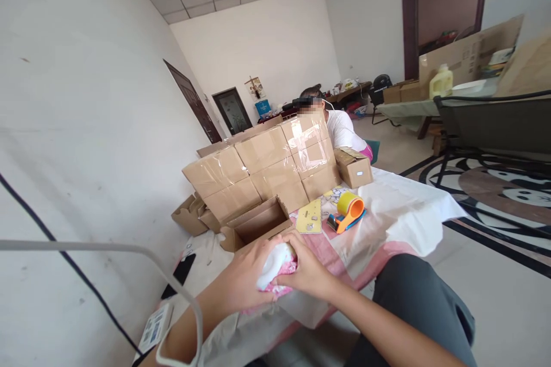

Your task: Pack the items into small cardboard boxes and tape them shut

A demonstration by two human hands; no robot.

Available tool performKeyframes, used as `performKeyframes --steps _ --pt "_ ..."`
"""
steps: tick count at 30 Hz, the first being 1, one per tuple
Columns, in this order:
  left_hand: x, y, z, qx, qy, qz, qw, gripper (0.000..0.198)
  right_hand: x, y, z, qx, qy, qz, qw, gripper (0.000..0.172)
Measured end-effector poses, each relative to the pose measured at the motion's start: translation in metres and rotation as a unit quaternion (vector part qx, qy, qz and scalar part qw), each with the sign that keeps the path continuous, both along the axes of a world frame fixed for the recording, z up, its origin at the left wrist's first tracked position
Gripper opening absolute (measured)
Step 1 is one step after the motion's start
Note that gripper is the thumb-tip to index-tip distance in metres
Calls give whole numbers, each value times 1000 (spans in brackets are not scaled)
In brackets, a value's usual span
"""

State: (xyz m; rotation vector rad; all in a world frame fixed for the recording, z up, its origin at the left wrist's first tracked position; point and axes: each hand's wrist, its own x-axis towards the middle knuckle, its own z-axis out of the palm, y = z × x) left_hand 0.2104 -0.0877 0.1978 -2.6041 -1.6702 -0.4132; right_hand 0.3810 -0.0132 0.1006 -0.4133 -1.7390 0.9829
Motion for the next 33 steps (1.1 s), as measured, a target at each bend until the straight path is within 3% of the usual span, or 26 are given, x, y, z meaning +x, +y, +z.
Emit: performKeyframes --steps 4,9,13,15,17,19,21,24,27,33 --pt "-7 10 -8 -36 12 22 999 108 2 4 4 21 6 -33 999 59" --pt "-38 20 -6 -20 -78 23 997 126 11 12 13 26 51 -93 994 55" --pt "-47 33 19 10 -200 30 979 111 13 32 38 13 84 -123 989 55" --pt "-50 43 38 14 -214 7 977 89 6 50 57 17 80 -108 991 59" --pt "-59 56 53 17 -220 15 975 82 -6 75 78 42 71 -89 993 63" --pt "-73 70 58 27 -220 37 974 84 -22 102 94 88 49 -73 992 64" --pt "-90 85 50 33 -211 53 975 89 -39 128 104 149 1 -38 988 61" --pt "-116 102 27 -2 -170 73 983 97 -60 156 102 219 -118 49 967 51" --pt "-134 110 11 -44 -126 102 986 97 -73 169 90 217 -190 81 954 52" --pt "-132 109 17 -55 -94 92 990 87 -73 177 67 188 -172 64 965 63"
